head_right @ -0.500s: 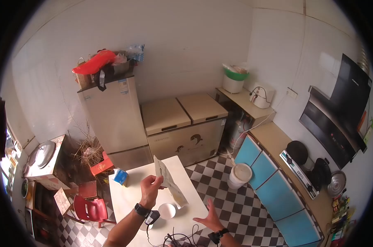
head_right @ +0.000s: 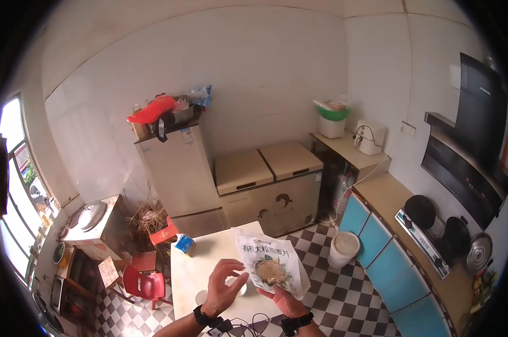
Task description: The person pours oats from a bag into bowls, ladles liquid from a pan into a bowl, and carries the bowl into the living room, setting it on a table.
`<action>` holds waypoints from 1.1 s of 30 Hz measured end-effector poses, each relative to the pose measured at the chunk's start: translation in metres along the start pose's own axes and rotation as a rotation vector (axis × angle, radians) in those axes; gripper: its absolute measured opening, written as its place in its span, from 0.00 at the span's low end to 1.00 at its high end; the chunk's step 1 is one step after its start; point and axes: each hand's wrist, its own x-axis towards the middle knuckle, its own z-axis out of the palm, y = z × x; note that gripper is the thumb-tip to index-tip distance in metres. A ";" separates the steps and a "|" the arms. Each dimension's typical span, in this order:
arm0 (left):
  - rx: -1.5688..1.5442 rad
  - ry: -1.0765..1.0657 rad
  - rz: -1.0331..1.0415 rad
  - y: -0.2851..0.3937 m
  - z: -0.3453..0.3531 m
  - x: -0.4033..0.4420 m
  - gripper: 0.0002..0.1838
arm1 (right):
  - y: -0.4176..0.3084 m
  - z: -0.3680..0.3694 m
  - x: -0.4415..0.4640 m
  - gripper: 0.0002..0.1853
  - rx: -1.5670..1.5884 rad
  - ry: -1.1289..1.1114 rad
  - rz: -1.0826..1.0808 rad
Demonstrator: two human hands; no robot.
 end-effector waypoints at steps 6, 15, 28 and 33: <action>-0.347 0.148 -0.247 -0.032 -0.001 -0.024 0.38 | 0.024 0.016 -0.016 0.32 -0.065 -0.115 0.181; -0.085 0.511 -0.247 -0.067 -0.056 -0.051 0.11 | 0.085 -0.013 -0.032 0.28 -1.271 -0.366 0.134; -0.497 0.255 -0.317 -0.085 -0.071 -0.080 0.21 | 0.096 0.145 0.006 0.23 -0.869 -0.260 0.137; -0.381 0.099 -0.245 -0.097 -0.083 -0.087 0.29 | 0.101 0.143 0.003 0.12 -0.842 -0.063 0.059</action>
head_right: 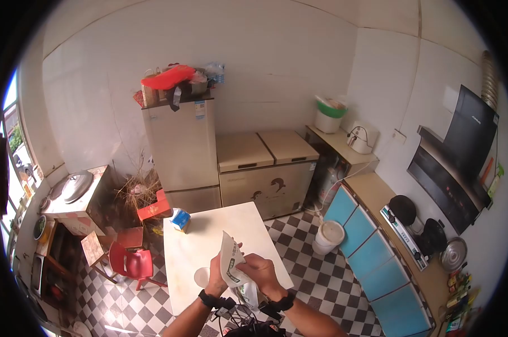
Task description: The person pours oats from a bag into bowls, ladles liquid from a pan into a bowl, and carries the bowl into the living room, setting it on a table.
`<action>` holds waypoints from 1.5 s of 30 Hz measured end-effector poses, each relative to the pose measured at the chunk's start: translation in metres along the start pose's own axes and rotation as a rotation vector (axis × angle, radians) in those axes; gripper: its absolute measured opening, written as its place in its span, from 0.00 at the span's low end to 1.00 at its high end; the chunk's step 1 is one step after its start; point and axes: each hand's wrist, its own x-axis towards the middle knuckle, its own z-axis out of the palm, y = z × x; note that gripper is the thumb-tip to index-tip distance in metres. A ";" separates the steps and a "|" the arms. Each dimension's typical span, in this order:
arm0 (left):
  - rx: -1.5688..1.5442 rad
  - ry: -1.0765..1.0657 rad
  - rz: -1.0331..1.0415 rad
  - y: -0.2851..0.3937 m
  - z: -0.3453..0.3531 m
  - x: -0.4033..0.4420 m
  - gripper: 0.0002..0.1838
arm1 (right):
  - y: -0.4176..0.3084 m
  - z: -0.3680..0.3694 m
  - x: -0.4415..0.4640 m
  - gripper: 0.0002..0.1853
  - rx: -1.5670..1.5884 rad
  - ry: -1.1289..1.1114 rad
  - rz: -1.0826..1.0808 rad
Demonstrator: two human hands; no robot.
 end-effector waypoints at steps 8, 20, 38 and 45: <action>0.325 -0.008 0.293 0.033 -0.004 -0.030 0.22 | 0.002 0.009 0.004 0.11 -0.024 0.107 -0.092; 0.044 0.104 -0.111 -0.004 -0.008 -0.032 0.06 | 0.030 0.011 0.009 0.06 -0.039 0.229 -0.186; 0.474 -0.005 0.105 0.038 -0.030 -0.041 0.07 | 0.042 -0.069 0.026 0.06 -0.103 0.349 -0.142; 0.298 0.002 -0.015 0.026 -0.018 -0.043 0.08 | 0.048 -0.070 0.021 0.16 -0.101 0.162 -0.061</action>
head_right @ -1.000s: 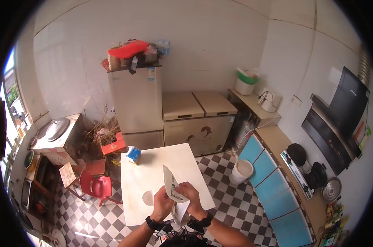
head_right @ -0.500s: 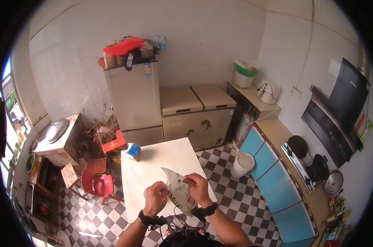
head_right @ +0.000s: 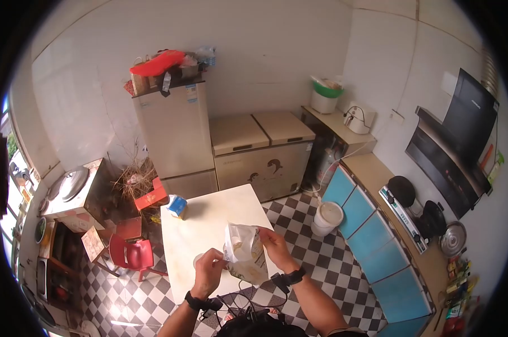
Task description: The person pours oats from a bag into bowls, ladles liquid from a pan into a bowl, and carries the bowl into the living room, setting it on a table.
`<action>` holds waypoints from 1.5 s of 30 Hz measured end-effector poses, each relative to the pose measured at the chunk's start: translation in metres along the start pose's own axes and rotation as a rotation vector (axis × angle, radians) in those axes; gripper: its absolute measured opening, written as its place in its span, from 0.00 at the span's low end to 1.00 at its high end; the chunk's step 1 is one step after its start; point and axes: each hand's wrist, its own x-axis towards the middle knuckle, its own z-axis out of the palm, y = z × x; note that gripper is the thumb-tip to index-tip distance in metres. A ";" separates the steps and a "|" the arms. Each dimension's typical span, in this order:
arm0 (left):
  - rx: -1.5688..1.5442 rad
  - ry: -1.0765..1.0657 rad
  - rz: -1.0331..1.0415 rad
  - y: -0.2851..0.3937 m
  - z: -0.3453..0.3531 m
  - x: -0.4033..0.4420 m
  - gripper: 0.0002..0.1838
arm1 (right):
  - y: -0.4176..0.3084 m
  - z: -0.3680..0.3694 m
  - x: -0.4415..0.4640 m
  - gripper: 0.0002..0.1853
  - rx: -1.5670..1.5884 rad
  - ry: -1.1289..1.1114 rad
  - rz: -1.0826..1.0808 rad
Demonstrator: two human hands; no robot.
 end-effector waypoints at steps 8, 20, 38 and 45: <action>-0.366 0.119 -0.082 -0.020 0.000 0.009 0.07 | 0.139 -0.055 -0.081 0.56 -0.152 -0.214 0.317; -0.666 0.039 -0.232 -0.009 -0.013 0.015 0.02 | 0.052 0.036 -0.042 0.26 0.367 -0.060 0.047; 1.467 -0.364 0.790 0.101 -0.007 0.040 0.03 | 0.057 0.043 -0.054 0.29 -0.036 0.100 -0.229; 1.373 -0.364 0.734 0.106 -0.009 0.055 0.02 | 0.099 0.031 -0.060 0.29 0.150 0.042 -0.144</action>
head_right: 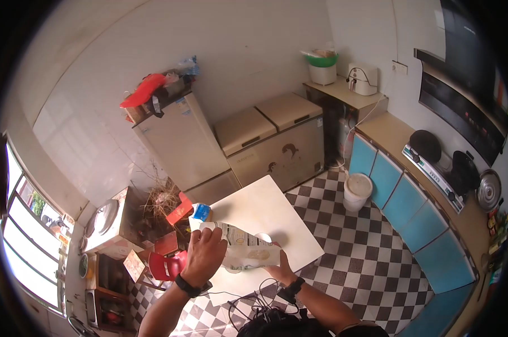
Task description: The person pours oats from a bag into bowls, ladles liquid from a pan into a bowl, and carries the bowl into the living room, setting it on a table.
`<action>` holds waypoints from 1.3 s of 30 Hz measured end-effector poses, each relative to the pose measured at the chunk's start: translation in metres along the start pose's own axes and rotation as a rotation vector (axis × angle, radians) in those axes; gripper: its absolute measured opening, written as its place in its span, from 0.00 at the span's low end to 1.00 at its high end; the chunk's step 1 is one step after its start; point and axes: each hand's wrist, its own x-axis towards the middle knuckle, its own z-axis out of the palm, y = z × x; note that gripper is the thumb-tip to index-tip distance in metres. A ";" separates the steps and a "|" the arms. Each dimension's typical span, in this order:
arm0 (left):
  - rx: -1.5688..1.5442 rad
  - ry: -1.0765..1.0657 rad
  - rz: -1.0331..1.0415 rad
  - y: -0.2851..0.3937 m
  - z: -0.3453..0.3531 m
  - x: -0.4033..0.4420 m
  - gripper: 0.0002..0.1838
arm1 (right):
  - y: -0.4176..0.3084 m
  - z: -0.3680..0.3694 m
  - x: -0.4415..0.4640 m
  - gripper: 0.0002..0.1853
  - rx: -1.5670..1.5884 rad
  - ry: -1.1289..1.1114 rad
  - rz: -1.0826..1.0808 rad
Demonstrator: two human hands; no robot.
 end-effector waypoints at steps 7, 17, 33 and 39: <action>-0.354 0.157 -0.284 -0.011 -0.001 -0.002 0.02 | -0.010 -0.017 -0.004 0.28 0.190 0.016 0.234; -0.976 0.504 -0.815 -0.037 0.051 -0.066 0.14 | -0.025 -0.038 -0.006 0.30 0.250 -0.040 0.293; -2.251 0.181 -0.710 0.068 0.222 -0.102 0.43 | -0.021 -0.035 -0.032 0.28 -0.236 -0.014 0.574; -2.490 0.121 -0.791 0.091 0.255 -0.079 0.35 | -0.033 -0.045 -0.016 0.30 -0.265 0.061 0.637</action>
